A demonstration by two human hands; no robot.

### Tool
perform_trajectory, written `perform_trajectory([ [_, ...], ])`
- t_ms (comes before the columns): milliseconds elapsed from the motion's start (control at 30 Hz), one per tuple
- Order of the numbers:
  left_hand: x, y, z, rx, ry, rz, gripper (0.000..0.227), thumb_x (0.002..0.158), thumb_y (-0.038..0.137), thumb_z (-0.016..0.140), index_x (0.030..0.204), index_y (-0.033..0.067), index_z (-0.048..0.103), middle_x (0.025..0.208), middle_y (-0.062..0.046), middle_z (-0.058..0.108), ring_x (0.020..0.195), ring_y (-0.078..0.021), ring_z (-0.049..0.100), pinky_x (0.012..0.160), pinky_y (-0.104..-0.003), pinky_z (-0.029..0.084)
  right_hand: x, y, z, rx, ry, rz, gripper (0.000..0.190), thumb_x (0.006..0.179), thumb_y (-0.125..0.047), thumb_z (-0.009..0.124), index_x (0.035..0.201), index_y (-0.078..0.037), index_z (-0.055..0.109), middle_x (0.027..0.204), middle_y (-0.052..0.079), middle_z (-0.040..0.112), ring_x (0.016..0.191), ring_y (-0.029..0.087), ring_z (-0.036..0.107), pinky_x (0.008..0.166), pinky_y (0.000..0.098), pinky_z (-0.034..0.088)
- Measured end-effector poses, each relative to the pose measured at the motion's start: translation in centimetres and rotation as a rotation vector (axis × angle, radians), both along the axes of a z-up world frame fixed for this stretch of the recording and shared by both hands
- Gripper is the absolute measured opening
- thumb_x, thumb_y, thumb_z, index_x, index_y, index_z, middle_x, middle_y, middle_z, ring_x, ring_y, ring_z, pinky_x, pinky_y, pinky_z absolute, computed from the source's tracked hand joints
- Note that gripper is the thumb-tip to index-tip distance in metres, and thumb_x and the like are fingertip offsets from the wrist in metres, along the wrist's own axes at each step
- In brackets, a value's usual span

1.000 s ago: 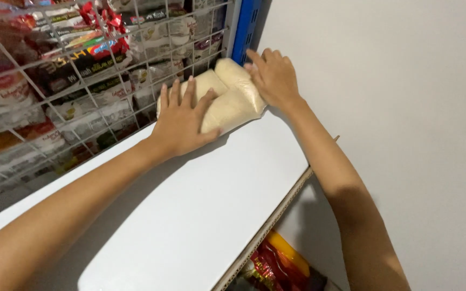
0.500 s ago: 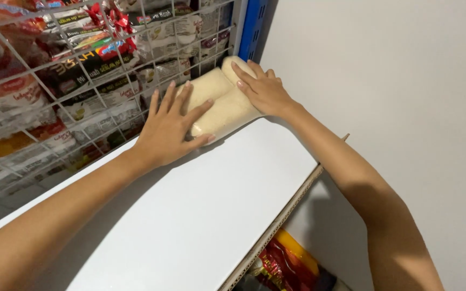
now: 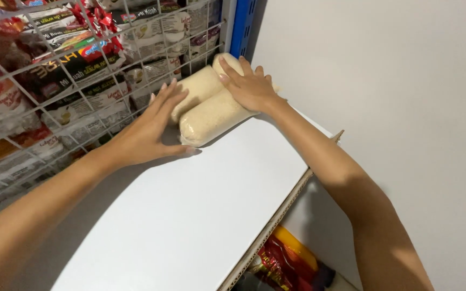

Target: Wiping a shelf and then picking up plastic bags of rice from the floor to arrange them neatly on the shelf.

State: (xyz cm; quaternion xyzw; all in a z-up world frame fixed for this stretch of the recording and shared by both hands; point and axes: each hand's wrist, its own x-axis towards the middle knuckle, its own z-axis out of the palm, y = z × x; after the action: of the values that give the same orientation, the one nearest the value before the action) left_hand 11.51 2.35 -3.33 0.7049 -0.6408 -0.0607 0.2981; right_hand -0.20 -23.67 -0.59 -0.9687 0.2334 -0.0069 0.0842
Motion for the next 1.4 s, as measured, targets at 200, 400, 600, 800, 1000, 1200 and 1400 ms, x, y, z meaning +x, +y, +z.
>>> perform_trajectory([
  [200, 0.1, 0.3, -0.9, 0.034, -0.029, 0.106, 0.09, 0.093, 0.061, 0.061, 0.16, 0.0101, 0.029, 0.166, -0.029, 0.017, 0.15, -0.054, 0.019, 0.119, -0.069, 0.016, 1.1, -2.2, -2.9, -0.033, -0.165, -0.059, 0.051, 0.113, -0.033, 0.027, 0.164, -0.034, 0.023, 0.16, 0.01, 0.035, 0.132, 0.046, 0.045, 0.103, 0.0618, 0.04],
  [400, -1.1, -1.4, -2.1, 0.078, -0.067, 0.15, 0.106, 0.093, 0.065, 0.055, 0.163, 0.0049, 0.003, 0.166, -0.029, -0.014, 0.153, -0.0502, -0.009, 0.123, -0.058, 0.001, 1.9, -1.2, -2.9, -0.069, -0.142, -0.15, 0.054, 0.107, -0.046, 0.02, 0.161, -0.043, 0.015, 0.165, 0.008, 0.031, 0.131, 0.046, 0.042, 0.1, 0.064, 0.037],
  [600, -3.0, -1.7, -1.0, 0.194, 0.024, 0.243, 0.122, 0.084, 0.074, 0.059, 0.163, 0.009, -0.007, 0.166, -0.022, -0.025, 0.153, -0.048, -0.019, 0.121, -0.064, 0.008, 1.9, -0.2, -2.2, -0.036, -0.099, -0.189, 0.057, 0.105, -0.052, 0.016, 0.161, -0.043, 0.012, 0.168, 0.007, 0.025, 0.136, 0.046, 0.036, 0.103, 0.0644, 0.034],
  [800, -4.0, -2.8, 0.5, 0.103, -0.132, 0.389, 0.13, 0.078, 0.085, 0.058, 0.162, 0.0025, 0.003, 0.168, -0.029, 0.007, 0.153, -0.0471, 0.01, 0.118, -0.067, 0.005, 1.9, -4.7, -3.3, 0.433, -0.524, -0.042, 0.057, 0.103, -0.046, 0.03, 0.15, -0.021, 0.049, 0.157, 0.008, 0.048, 0.146, 0.025, 0.043, 0.12, 0.0358, 0.027],
  [1000, -3.1, -5.7, -2.0, -0.011, -0.286, 0.379, 0.101, 0.08, 0.077, 0.061, 0.155, 0.0158, 0.036, 0.164, -0.028, 0.022, 0.148, -0.0508, 0.02, 0.108, -0.075, 0.019, -0.8, -6.1, -3.1, 0.187, -0.199, 0.204, 0.062, 0.104, -0.059, 0.013, 0.162, -0.036, 0.009, 0.173, 0.008, 0.011, 0.158, 0.029, 0.018, 0.121, 0.0479, 0.024],
  [1200, -2.9, -6.4, -1.0, 0.247, -0.45, 0.393, 0.107, 0.089, 0.085, 0.031, 0.164, 0.0107, 0.012, 0.165, -0.032, 0.009, 0.149, -0.0529, 0.017, 0.116, -0.07, 0.008, -1.1, -4.8, -2.3, 0.129, -0.163, 0.137, 0.055, 0.108, -0.049, 0.019, 0.162, -0.038, 0.011, 0.173, 0.005, 0.012, 0.157, 0.03, 0.022, 0.12, 0.0471, 0.025],
  [1400, -5.0, -8.4, 2.5, 0.337, -0.555, 0.008, 0.087, 0.092, 0.079, 0.016, 0.164, 0.0318, 0.002, 0.171, -0.005, -0.007, 0.156, -0.0306, -0.009, 0.118, -0.063, -0.007, -7.4, -3.7, 2.3, 0.057, -0.406, 0.309, 0.056, 0.11, -0.043, 0.029, 0.149, -0.013, 0.055, 0.165, 0.012, 0.027, 0.151, 0.035, 0.032, 0.119, 0.0566, 0.024],
])
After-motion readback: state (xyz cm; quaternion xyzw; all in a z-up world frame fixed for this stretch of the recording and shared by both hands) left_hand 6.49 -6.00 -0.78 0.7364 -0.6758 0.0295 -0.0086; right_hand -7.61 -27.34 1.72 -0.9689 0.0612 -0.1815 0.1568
